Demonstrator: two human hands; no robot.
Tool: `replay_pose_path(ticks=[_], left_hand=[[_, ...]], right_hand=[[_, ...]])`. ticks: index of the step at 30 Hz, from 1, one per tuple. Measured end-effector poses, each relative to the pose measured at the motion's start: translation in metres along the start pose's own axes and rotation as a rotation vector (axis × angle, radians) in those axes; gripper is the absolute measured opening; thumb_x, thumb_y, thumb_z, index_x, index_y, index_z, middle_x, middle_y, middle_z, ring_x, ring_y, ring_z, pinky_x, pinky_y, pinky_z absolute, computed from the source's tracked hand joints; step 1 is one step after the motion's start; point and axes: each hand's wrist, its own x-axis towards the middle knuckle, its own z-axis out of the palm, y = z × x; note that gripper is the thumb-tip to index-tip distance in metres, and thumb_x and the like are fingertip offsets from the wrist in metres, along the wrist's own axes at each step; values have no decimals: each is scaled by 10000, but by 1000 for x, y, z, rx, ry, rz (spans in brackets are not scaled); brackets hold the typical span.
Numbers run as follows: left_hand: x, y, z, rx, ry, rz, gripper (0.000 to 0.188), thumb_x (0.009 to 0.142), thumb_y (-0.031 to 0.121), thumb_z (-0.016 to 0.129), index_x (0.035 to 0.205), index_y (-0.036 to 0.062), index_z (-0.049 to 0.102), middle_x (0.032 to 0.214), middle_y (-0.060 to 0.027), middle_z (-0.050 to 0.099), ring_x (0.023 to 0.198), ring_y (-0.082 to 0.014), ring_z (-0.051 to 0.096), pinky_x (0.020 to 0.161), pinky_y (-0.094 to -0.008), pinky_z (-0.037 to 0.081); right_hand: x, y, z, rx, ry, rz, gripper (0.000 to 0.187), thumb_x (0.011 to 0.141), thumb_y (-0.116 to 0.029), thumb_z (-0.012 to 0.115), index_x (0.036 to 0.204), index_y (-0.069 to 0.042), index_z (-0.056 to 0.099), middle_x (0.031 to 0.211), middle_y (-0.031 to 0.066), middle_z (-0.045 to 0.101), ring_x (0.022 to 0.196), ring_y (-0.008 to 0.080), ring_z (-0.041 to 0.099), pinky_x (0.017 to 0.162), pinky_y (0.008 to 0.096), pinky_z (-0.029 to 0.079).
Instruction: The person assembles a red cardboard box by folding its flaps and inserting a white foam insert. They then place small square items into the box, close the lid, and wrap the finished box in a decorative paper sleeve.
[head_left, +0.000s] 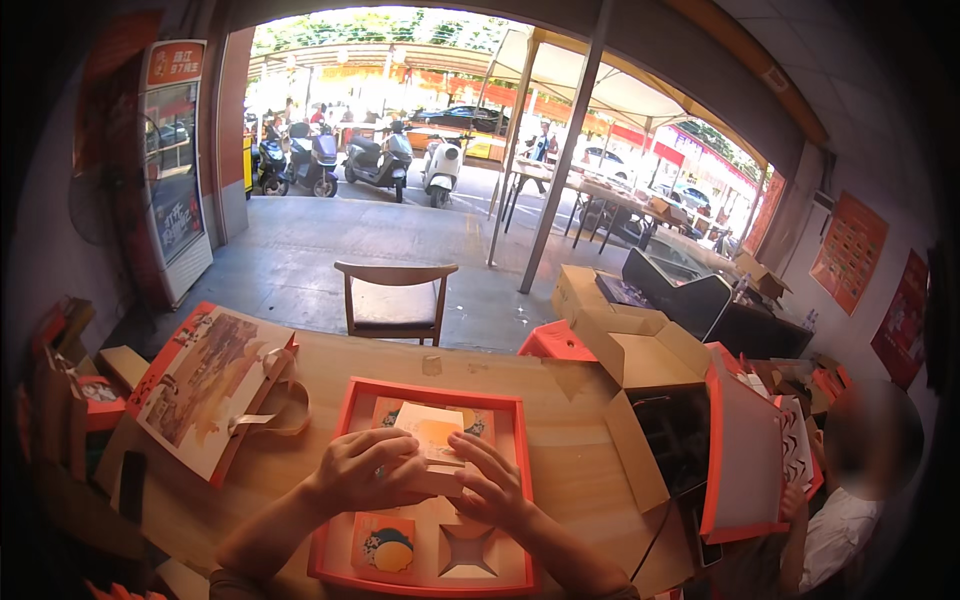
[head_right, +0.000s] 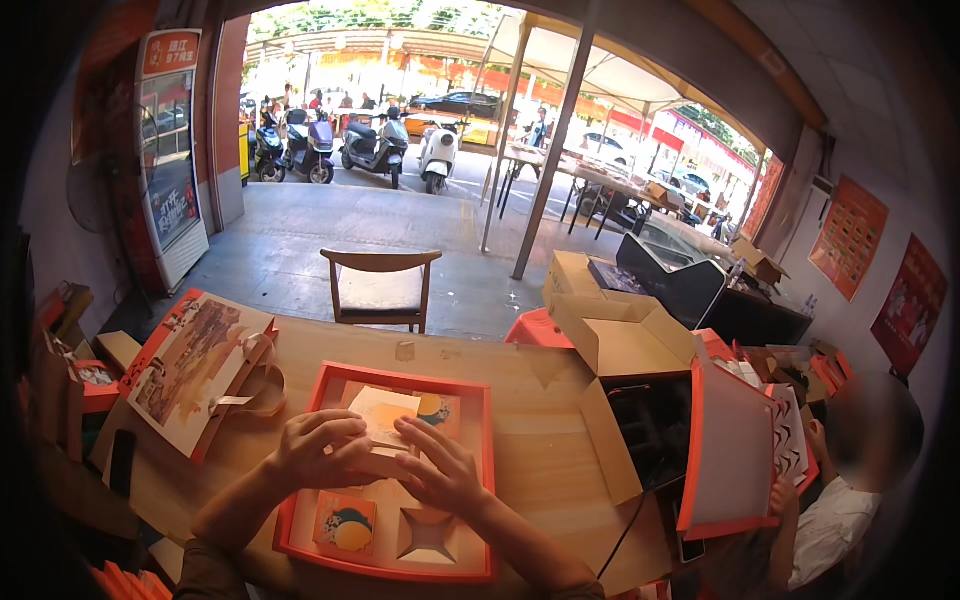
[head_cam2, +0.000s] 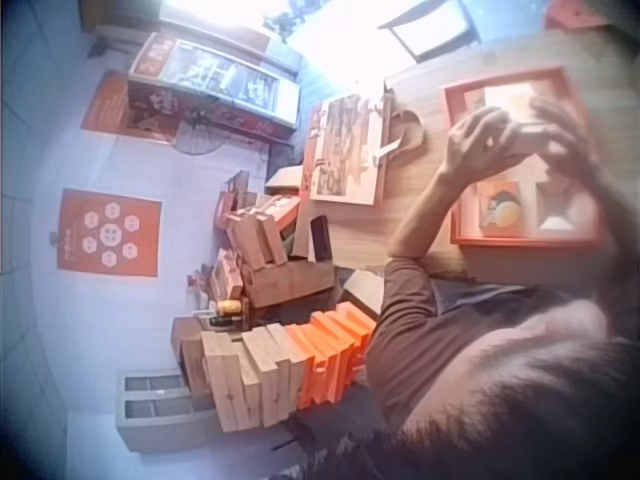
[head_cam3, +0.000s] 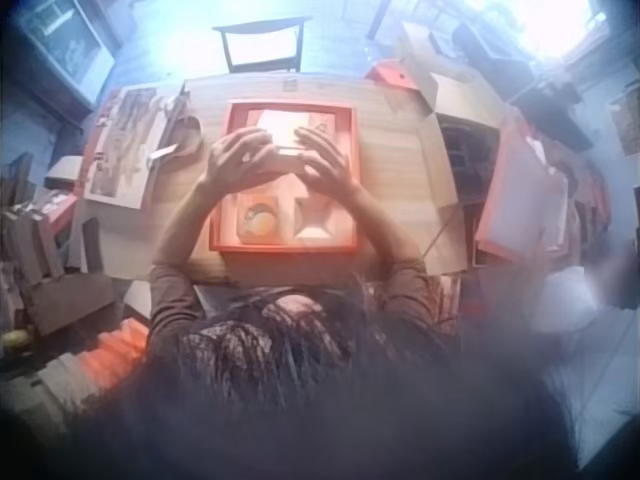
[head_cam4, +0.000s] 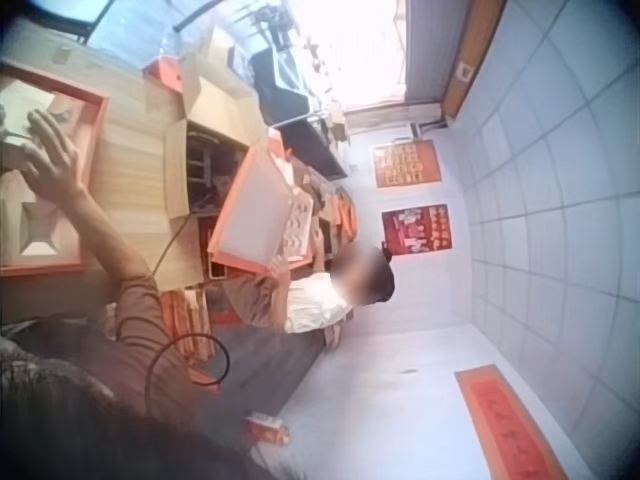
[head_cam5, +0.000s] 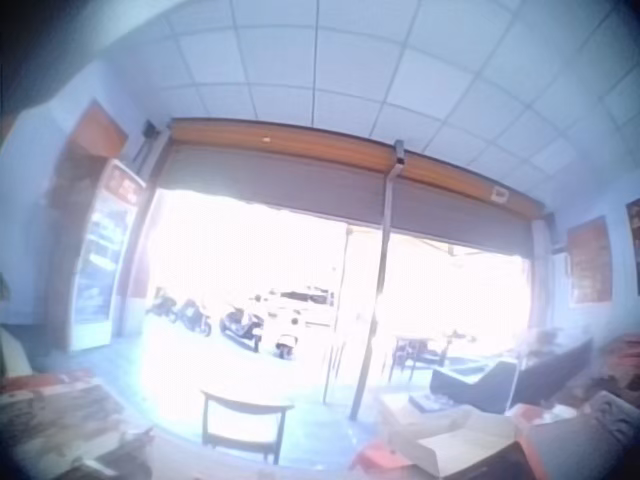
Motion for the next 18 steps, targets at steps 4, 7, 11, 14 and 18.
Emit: replay_pose_path(ticks=[4, 7, 11, 14, 18], left_hand=[[4, 2, -3, 30, -17, -28, 534, 833, 435, 902, 1235, 124, 736, 1111, -53, 687, 998, -235, 738, 808, -336, 659], [5, 4, -3, 32, -47, -66, 563, 839, 428, 895, 1279, 118, 727, 1141, -60, 667, 1035, -235, 719, 856, -357, 649], [6, 4, -2, 52, -149, -64, 620, 856, 400, 879, 1368, 106, 692, 1175, -67, 615, 1070, -257, 678, 908, -407, 613], [5, 4, 0, -65, -184, -105, 643, 832, 363, 887, 1367, 73, 681, 1089, -105, 625, 951, -319, 672, 829, -449, 607], [7, 10, -6, -285, -190, -269, 591, 890, 327, 858, 1380, 47, 683, 1082, -137, 635, 920, -340, 668, 791, -446, 589]], right_hand=[[0, 0, -1, 8, -10, 19, 474, 913, -172, 837, 1316, -134, 592, 1372, 242, 687, 1197, 407, 737, 843, 435, 682], [-1, 0, -3, -12, -17, 20, 515, 887, -173, 865, 1325, -113, 602, 1367, 241, 689, 1185, 401, 742, 849, 439, 679], [7, -6, -4, 42, 2, 93, 583, 842, -166, 911, 1336, -66, 618, 1330, 230, 701, 1152, 393, 749, 864, 431, 672], [5, -10, 0, 94, -17, 224, 620, 820, -168, 938, 1339, -33, 627, 1303, 205, 712, 1132, 364, 752, 871, 416, 667], [-1, -14, -1, 317, -83, 446, 667, 795, -185, 966, 1354, -18, 643, 1330, 162, 713, 1170, 293, 738, 838, 393, 668]])
